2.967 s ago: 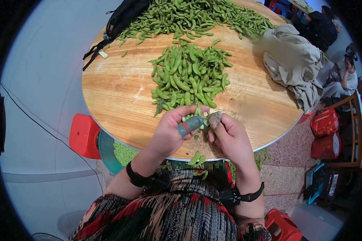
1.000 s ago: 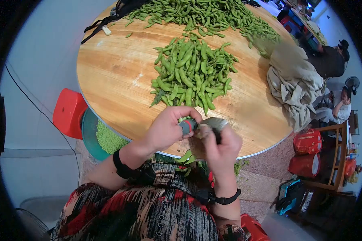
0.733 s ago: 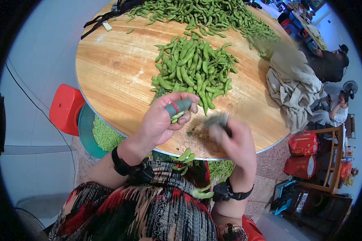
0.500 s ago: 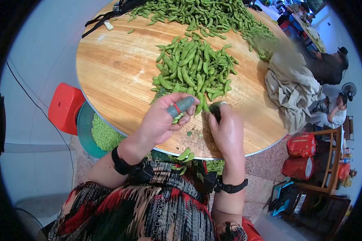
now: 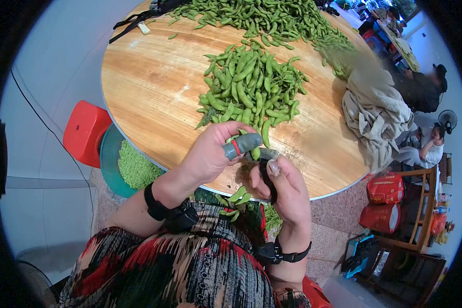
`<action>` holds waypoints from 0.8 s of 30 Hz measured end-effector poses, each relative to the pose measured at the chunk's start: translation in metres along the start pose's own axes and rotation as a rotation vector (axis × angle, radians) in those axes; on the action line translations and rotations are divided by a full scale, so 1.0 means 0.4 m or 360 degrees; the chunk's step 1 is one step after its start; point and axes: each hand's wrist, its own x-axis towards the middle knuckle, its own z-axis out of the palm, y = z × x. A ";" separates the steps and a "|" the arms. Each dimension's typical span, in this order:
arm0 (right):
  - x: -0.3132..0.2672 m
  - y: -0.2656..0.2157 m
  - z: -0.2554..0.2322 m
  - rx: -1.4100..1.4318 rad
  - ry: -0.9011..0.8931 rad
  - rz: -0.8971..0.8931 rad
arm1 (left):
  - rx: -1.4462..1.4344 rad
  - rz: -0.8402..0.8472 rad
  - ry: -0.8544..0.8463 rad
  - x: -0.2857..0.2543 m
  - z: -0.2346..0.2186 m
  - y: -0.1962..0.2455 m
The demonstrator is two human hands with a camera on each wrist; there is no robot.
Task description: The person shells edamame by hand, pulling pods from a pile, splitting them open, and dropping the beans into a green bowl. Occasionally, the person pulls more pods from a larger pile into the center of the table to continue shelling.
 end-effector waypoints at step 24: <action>0.016 0.029 0.004 -0.0181 0.0345 0.0003 | 0.0226 0.0122 -0.0090 0.006 0.017 0.010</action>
